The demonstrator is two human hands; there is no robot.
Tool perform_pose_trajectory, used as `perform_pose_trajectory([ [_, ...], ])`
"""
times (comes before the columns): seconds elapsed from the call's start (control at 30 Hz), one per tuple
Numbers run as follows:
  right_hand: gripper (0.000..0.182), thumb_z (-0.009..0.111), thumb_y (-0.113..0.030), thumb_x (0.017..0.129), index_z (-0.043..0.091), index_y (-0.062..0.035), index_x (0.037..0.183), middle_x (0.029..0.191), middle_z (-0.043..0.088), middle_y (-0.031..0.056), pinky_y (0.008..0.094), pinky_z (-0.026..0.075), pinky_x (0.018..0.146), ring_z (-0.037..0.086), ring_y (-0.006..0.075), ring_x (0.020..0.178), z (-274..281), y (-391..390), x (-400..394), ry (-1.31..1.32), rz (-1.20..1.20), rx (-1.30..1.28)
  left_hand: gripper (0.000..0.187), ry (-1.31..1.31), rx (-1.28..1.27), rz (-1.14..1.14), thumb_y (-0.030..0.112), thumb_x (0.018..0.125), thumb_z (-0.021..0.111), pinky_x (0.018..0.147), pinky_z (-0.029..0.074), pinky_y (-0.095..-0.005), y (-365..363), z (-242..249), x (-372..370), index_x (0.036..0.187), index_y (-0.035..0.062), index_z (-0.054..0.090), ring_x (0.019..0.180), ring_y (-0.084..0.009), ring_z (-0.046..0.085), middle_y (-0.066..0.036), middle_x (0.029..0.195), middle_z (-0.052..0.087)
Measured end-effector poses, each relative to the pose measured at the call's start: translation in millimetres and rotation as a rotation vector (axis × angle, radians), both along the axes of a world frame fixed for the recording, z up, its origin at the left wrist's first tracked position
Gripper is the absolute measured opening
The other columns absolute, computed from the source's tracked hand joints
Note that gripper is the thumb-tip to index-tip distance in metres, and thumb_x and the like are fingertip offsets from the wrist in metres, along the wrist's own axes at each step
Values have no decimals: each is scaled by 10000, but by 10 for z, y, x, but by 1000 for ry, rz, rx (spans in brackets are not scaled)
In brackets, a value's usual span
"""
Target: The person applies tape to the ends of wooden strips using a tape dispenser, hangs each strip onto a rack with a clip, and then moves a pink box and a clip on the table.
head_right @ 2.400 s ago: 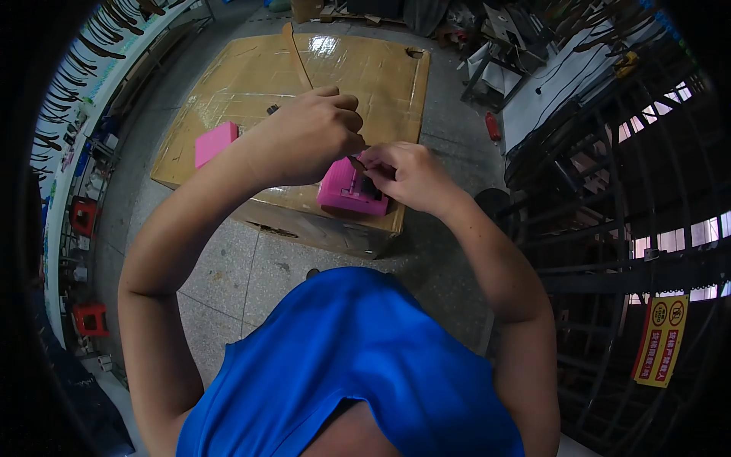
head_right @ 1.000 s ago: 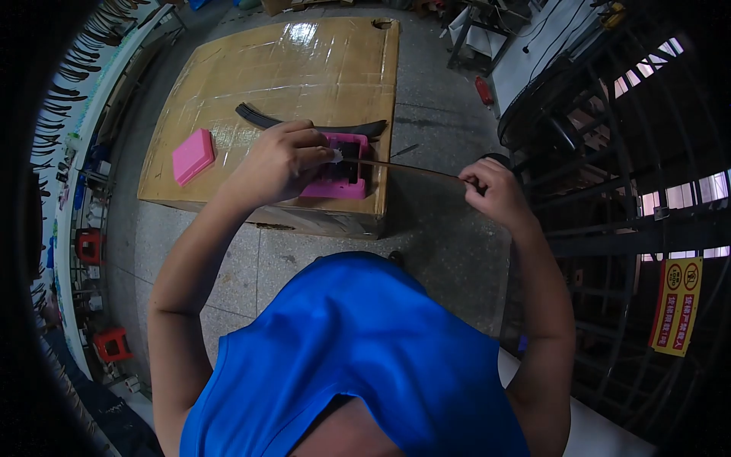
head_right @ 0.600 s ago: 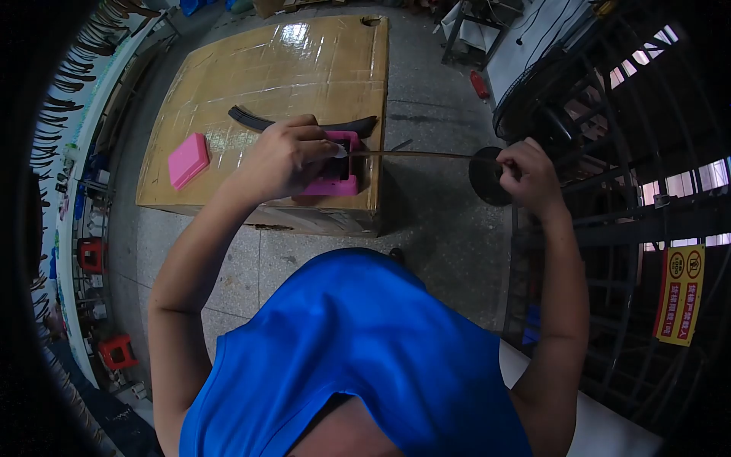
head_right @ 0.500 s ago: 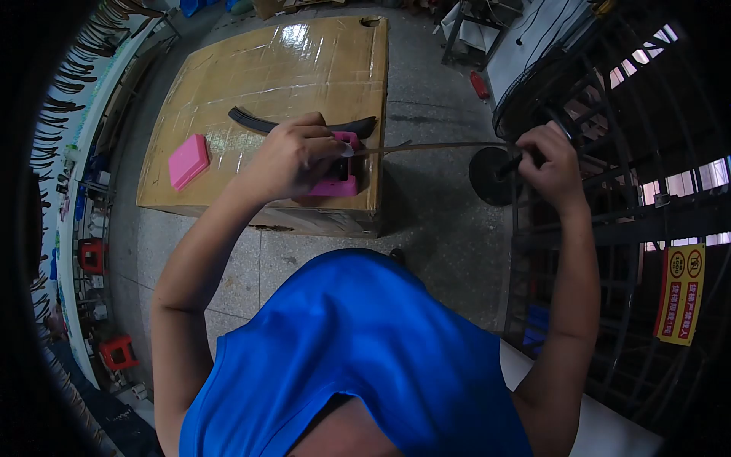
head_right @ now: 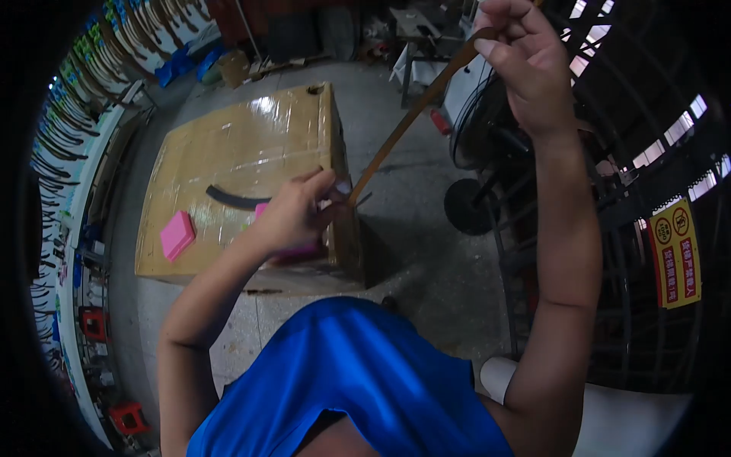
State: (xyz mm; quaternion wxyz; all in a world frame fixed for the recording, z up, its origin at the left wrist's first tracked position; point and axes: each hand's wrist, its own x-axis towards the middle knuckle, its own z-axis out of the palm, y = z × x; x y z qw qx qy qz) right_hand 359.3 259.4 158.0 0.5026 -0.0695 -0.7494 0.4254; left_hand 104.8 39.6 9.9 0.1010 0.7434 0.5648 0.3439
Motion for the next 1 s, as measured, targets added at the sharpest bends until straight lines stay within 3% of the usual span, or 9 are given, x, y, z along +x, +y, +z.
perform_pose_trajectory([
  [0.03, 449, 629, -63, 948, 547, -25, 1388, 1172, 610, 37, 240, 456, 873, 566, 83, 1013, 103, 97, 76, 21, -19, 45, 280, -6, -21, -3, 62, 868, 730, 808, 580, -462, 47, 85, 90, 1126, 57, 621, 939, -367, 701, -159, 921, 700],
  [0.1, 455, 626, -88, 946, 540, -29, 1390, 1146, 600, 41, 233, 416, 787, 524, 78, 933, 281, 248, 187, 73, 321, 59, 277, 2, -12, -14, 60, 876, 720, 810, 583, -462, 189, 298, 231, 1136, 52, 624, 958, -366, 698, -163, 909, 703],
  [0.27, 416, 660, -104, 955, 582, -35, 1358, 1058, 625, 31, 238, 424, 754, 507, 71, 836, 766, 385, 405, 161, 177, 19, 289, 454, 369, -16, 101, 902, 748, 807, 591, -437, 594, 1082, 501, 1173, 64, 653, 985, -324, 702, -152, 970, 709],
  [0.43, 416, 656, -123, 980, 559, -20, 1371, 1063, 630, 32, 236, 438, 735, 512, 82, 823, 1239, 699, 331, 56, 6, 55, 195, 533, 718, 163, -3, 854, 623, 784, 580, -467, 1173, 2404, 684, 1020, 34, 720, 923, -359, 692, -186, 850, 725],
  [0.5, 371, 645, -114, 992, 588, -28, 1348, 1059, 639, 34, 235, 437, 705, 528, 84, 824, 1398, 857, 278, 28, -50, 74, 122, 427, 505, 290, 51, 933, 667, 716, 616, -378, 1369, 2963, 823, 1022, 23, 745, 825, -255, 756, -191, 968, 745],
  [0.6, 378, 649, -133, 998, 589, -44, 1360, 1053, 632, 23, 235, 427, 685, 524, 79, 798, 1672, 1127, 213, -30, -109, 103, 122, 551, 567, 437, 60, 952, 673, 677, 614, -367, 2350, 3728, 694, 1041, 11, 742, 776, -239, 760, -194, 977, 753],
  [0.77, 298, 708, -141, 982, 644, -67, 1263, 905, 632, -17, 236, 425, 634, 530, 70, 731, 1915, 1280, 16, -44, -210, 12, 122, 629, 621, 464, 65, 963, 678, 661, 613, -360, 2354, 3814, 824, 1049, 4, 740, 755, -229, 761, -195, 980, 757],
  [0.83, 156, 738, -117, 966, 682, -95, 1110, 842, 619, -36, 234, 437, 607, 531, 60, 708, 1931, 1117, -67, 72, -212, -36, 121, 636, 634, 435, 65, 963, 679, 662, 612, -360, 2542, 3848, 780, 1047, 3, 740, 758, -228, 761, -194, 979, 757],
  [1.0, 95, 765, -120, 958, 674, -130, 983, 841, 610, -49, 228, 449, 600, 538, 50, 715, 1994, 1494, -46, 4, -126, -12, 118, 654, 660, 361, 65, 964, 682, 666, 612, -358, 2600, 3805, 764, 1045, 1, 740, 764, -225, 760, -191, 977, 757],
])
